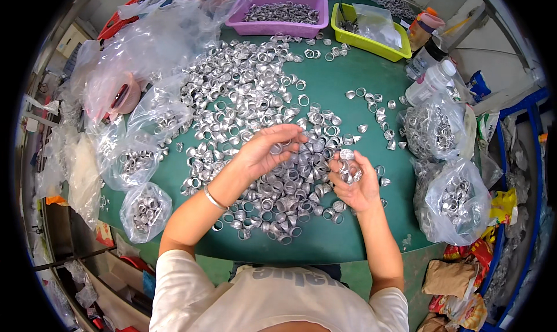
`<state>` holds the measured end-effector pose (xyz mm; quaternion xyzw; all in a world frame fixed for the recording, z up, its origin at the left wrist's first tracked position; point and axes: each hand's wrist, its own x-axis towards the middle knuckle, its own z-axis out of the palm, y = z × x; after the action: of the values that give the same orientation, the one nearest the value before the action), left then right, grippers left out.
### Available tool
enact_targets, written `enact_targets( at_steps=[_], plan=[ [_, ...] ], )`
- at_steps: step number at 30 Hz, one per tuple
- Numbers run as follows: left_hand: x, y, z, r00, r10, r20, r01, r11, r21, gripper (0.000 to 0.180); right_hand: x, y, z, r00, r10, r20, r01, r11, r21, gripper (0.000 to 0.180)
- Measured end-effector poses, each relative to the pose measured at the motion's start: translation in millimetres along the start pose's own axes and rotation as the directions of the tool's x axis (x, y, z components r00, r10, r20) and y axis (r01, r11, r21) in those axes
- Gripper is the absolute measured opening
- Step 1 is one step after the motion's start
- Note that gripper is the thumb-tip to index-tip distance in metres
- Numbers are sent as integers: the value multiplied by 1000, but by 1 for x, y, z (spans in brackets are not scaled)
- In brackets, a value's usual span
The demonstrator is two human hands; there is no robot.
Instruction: The person sorts small metal ring-shaped parts from a pile on the table into plastic bags by hand.
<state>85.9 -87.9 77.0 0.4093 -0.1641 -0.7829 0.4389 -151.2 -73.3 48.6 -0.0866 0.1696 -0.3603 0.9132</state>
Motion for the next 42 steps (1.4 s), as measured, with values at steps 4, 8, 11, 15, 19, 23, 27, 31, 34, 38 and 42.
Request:
enact_targets(
  at_steps=[4,8,11,15,19,23,27,31,34,38,42],
  plan=[
    [6,-5,-11,974,73,216,-78,997,17,19,-3,0,0,997,-66,-31,65,997,-32,45],
    [10,-12,-6,909,367,199,-409,689,599,19,-4,-9,1,982,-156,-108,156,988,-2,33],
    [17,-22,6,632,604,487,-516,-142,845,21,-1,-25,-17,974,-202,-106,186,972,-144,20],
    [24,-23,19,728,524,442,-380,-228,896,14,19,-28,6,733,-665,142,-74,-287,-955,17],
    [51,-29,2,649,546,531,-470,-262,843,15,38,-10,10,789,-610,75,-356,-554,-753,16],
    [36,-6,18,911,355,209,-346,385,856,18,30,-27,-6,772,-609,182,62,-212,-975,8],
    [19,-4,16,993,12,114,-44,957,288,19,3,-35,-6,975,-199,-94,115,825,-553,8],
    [13,-12,21,981,-49,190,13,983,184,21,-8,-23,-9,989,-135,61,146,962,-233,11],
    [10,-14,23,971,-46,233,-2,979,204,21,-9,-19,-9,979,-132,157,160,970,-182,8],
    [5,-13,26,973,-76,216,33,980,197,23,-9,-16,-6,970,-162,183,180,980,-83,14],
    [1,-11,24,977,-48,208,36,998,59,26,-4,-16,-17,957,-289,-16,284,950,-130,24]
  ],
)
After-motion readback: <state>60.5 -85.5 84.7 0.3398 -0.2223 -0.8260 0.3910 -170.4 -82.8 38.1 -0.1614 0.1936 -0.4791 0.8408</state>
